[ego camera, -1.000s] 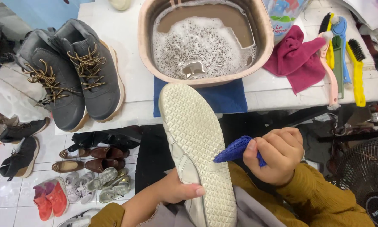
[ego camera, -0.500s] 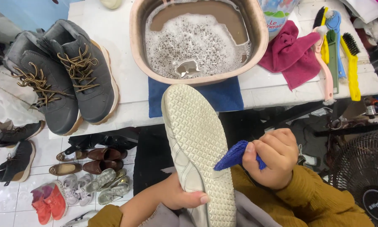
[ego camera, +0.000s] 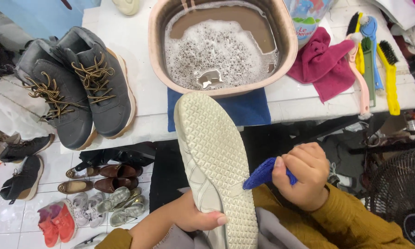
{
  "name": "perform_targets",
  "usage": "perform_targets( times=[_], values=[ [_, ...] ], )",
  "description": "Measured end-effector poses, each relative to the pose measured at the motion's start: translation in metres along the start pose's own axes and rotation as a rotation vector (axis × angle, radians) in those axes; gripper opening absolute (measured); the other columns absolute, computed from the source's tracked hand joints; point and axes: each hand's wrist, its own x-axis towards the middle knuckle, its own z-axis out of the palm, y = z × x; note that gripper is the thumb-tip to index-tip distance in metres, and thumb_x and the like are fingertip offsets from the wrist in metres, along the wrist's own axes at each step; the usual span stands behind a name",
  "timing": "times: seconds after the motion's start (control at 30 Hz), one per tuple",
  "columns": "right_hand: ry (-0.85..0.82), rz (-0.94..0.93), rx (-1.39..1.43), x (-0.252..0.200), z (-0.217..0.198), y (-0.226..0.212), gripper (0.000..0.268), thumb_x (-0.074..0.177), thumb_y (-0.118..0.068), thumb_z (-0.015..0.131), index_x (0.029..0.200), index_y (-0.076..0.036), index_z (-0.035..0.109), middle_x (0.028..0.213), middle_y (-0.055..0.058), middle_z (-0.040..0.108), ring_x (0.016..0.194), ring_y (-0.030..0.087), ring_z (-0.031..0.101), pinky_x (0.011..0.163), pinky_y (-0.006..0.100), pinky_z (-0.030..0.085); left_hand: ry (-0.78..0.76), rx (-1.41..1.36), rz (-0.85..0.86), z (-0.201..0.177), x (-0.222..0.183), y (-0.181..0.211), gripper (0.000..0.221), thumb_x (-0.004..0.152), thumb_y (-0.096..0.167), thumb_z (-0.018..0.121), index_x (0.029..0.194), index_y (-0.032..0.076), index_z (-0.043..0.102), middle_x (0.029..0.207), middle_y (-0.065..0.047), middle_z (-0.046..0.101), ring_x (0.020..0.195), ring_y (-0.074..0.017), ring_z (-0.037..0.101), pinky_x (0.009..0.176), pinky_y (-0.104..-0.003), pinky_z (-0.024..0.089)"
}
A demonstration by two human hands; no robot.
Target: Cleaning the sole of a white sneaker using a brush, cloth, and cleaning solution.
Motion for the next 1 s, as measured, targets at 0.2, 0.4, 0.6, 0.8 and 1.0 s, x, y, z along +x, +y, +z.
perform_targets(
  times=[0.2,0.4,0.6,0.8,1.0],
  values=[
    [-0.016,0.015,0.022,0.007,0.002,-0.002,0.03,0.09,-0.006,0.054,0.06,-0.005,0.049,0.057,0.007,0.044,0.05,0.026,0.038,0.059,0.041,0.031,0.033,-0.017,0.041,-0.001,0.006,-0.003,0.063,0.096,0.035,0.069,0.145,0.001,0.047,0.147,-0.014,0.054,0.139,-0.0276,0.051,0.122,-0.046,0.039],
    [-0.08,0.059,0.028,0.004,0.004,-0.003,0.031,0.091,-0.009,0.054,0.061,-0.006,0.048,0.057,0.006,0.042,0.05,0.026,0.037,0.058,0.04,0.029,-0.005,-0.029,-0.083,-0.001,0.008,-0.006,0.064,0.094,0.039,0.068,0.144,0.003,0.048,0.147,-0.013,0.055,0.139,-0.0273,0.051,0.121,-0.045,0.038],
    [-0.122,0.046,0.019,-0.003,0.0,0.009,0.029,0.09,-0.008,0.056,0.062,-0.006,0.05,0.057,0.005,0.041,0.05,0.026,0.037,0.057,0.041,0.03,0.025,-0.011,0.0,-0.003,0.001,-0.008,0.064,0.095,0.039,0.069,0.144,0.003,0.048,0.146,-0.012,0.055,0.138,-0.0262,0.052,0.121,-0.045,0.039],
    [-0.086,-0.071,0.058,0.016,0.0,-0.001,0.03,0.087,-0.008,0.055,0.058,-0.005,0.047,0.055,0.006,0.042,0.048,0.026,0.039,0.057,0.041,0.031,-0.041,-0.047,-0.035,-0.003,0.019,-0.005,0.071,0.094,0.042,0.067,0.149,0.002,0.043,0.153,-0.014,0.049,0.142,-0.0274,0.047,0.125,-0.046,0.033],
    [-0.129,-0.094,0.073,0.016,0.004,0.018,0.03,0.09,-0.011,0.054,0.06,-0.006,0.049,0.056,0.007,0.041,0.05,0.028,0.038,0.058,0.041,0.029,-0.01,-0.071,-0.097,-0.004,0.011,-0.022,0.08,0.09,0.045,0.07,0.151,0.002,0.04,0.156,-0.014,0.045,0.145,-0.0269,0.043,0.125,-0.046,0.03]
  ],
)
